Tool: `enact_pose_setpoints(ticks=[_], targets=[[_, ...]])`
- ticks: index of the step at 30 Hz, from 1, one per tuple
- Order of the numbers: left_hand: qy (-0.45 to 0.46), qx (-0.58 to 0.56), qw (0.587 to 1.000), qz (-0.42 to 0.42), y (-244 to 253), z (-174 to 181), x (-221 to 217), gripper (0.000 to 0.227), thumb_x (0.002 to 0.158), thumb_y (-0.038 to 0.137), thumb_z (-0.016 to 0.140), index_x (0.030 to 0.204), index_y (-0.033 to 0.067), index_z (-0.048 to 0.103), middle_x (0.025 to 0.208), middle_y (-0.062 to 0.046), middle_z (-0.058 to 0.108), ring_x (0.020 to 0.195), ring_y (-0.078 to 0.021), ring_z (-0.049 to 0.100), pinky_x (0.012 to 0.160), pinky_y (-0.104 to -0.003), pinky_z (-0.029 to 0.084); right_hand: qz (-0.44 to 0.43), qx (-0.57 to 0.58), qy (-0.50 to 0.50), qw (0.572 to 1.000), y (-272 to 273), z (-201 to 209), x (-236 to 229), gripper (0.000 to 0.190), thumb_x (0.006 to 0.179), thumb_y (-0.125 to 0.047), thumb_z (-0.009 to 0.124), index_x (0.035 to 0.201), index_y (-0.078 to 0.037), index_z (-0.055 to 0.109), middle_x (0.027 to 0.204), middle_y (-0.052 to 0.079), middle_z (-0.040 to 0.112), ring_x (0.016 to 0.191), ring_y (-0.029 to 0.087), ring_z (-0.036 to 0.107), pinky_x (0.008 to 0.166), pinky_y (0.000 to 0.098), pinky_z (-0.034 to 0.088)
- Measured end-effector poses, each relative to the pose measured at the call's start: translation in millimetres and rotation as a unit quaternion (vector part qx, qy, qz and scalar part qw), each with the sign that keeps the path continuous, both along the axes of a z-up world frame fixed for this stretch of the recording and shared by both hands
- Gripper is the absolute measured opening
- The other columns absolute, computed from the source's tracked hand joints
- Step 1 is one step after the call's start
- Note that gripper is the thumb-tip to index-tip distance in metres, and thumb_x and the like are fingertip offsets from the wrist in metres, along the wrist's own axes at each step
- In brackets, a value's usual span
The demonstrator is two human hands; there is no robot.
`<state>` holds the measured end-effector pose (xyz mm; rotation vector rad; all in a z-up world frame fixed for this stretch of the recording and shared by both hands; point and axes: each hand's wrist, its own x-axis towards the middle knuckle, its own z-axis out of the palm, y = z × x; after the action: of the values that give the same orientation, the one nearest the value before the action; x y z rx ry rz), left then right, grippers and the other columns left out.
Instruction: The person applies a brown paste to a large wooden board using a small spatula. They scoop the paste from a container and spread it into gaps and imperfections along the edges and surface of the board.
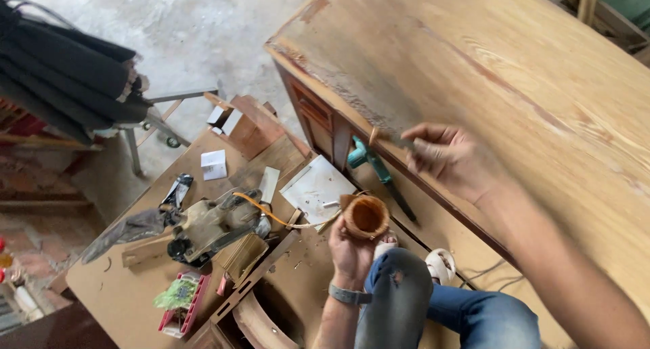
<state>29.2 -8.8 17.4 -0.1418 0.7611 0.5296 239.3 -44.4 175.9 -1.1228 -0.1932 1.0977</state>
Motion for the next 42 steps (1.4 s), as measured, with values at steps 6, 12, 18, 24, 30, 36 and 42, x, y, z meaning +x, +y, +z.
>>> enact_pose_setpoints(ticks=[6, 12, 18, 24, 30, 36, 42], targets=[[0.071, -0.019, 0.997, -0.028, -20.8, -6.1, 10.6, 0.045, 0.096, 0.036, 0.046, 0.121, 0.0040, 0.068, 0.122, -0.023, 0.067, 0.116, -0.0379, 0.060, 0.084, -0.055, 0.053, 0.117, -0.147, -0.178, 0.966, 100.7, 31.2, 51.1, 0.014, 0.102, 0.008, 0.051, 0.103, 0.008, 0.065, 0.090, 0.012, 0.060, 0.076, 0.017, 0.054, 0.065, 0.0203, 0.049], [0.076, -0.082, 0.994, -0.008, -2.1, -5.5, 12.4, 0.045, 0.095, 0.037, 0.048, 0.124, 0.0073, 0.065, 0.128, -0.022, 0.063, 0.121, -0.0410, 0.057, 0.088, -0.060, 0.053, 0.172, -0.190, -0.384, 0.887, 175.7, 7.8, 87.4, 0.016, 0.092, 0.001, 0.066, 0.093, -0.012, 0.076, 0.083, 0.002, 0.071, 0.082, 0.012, 0.061, 0.083, 0.0274, 0.052], [0.061, -0.098, 0.993, 0.008, 6.1, -11.2, 13.4, 0.046, 0.095, 0.038, 0.048, 0.127, 0.0083, 0.063, 0.130, -0.022, 0.064, 0.122, -0.0403, 0.057, 0.089, -0.058, 0.052, 0.201, -0.158, -0.503, 0.825, 214.0, -4.6, 99.8, 0.013, 0.091, -0.005, 0.070, 0.096, -0.013, 0.080, 0.081, -0.002, 0.070, 0.080, 0.009, 0.059, 0.075, 0.0229, 0.046], [0.071, -0.101, 0.992, 0.012, 8.2, -17.6, 10.9, 0.047, 0.094, 0.039, 0.047, 0.125, 0.0087, 0.065, 0.127, -0.022, 0.066, 0.120, -0.0406, 0.059, 0.085, -0.058, 0.054, 0.201, -0.189, -0.524, 0.806, 228.7, -4.1, 90.7, 0.014, 0.092, -0.007, 0.069, 0.094, -0.016, 0.080, 0.074, -0.004, 0.063, 0.074, 0.009, 0.052, 0.067, 0.0239, 0.041], [0.077, -0.097, 0.992, 0.034, 13.2, -8.1, 9.0, 0.046, 0.096, 0.036, 0.045, 0.128, 0.0086, 0.063, 0.130, -0.022, 0.064, 0.123, -0.0414, 0.057, 0.089, -0.062, 0.052, 0.167, -0.136, -0.598, 0.772, 232.8, -24.4, 89.6, 0.016, 0.094, -0.003, 0.067, 0.095, -0.014, 0.079, 0.086, 0.000, 0.073, 0.078, 0.011, 0.062, 0.067, 0.0250, 0.048], [0.068, -0.103, 0.991, 0.043, 15.4, -5.2, 6.4, 0.048, 0.094, 0.037, 0.047, 0.129, 0.0064, 0.061, 0.128, -0.024, 0.063, 0.119, -0.0423, 0.057, 0.084, -0.058, 0.053, 0.145, 0.000, -0.777, 0.613, 223.0, -62.6, 106.4, 0.022, 0.093, 0.008, 0.064, 0.094, -0.012, 0.074, 0.084, 0.006, 0.072, 0.079, 0.021, 0.061, 0.099, 0.0463, 0.046], [0.063, -0.100, 0.992, 0.049, 15.9, -9.8, 5.5, 0.048, 0.094, 0.037, 0.047, 0.130, 0.0071, 0.062, 0.129, -0.023, 0.064, 0.121, -0.0428, 0.058, 0.084, -0.059, 0.052, 0.142, 0.026, -0.865, 0.480, 210.8, -67.0, 104.7, 0.032, 0.101, 0.003, 0.065, 0.122, -0.017, 0.078, 0.086, 0.000, 0.058, 0.081, 0.020, 0.047, 0.071, 0.0301, 0.042]])
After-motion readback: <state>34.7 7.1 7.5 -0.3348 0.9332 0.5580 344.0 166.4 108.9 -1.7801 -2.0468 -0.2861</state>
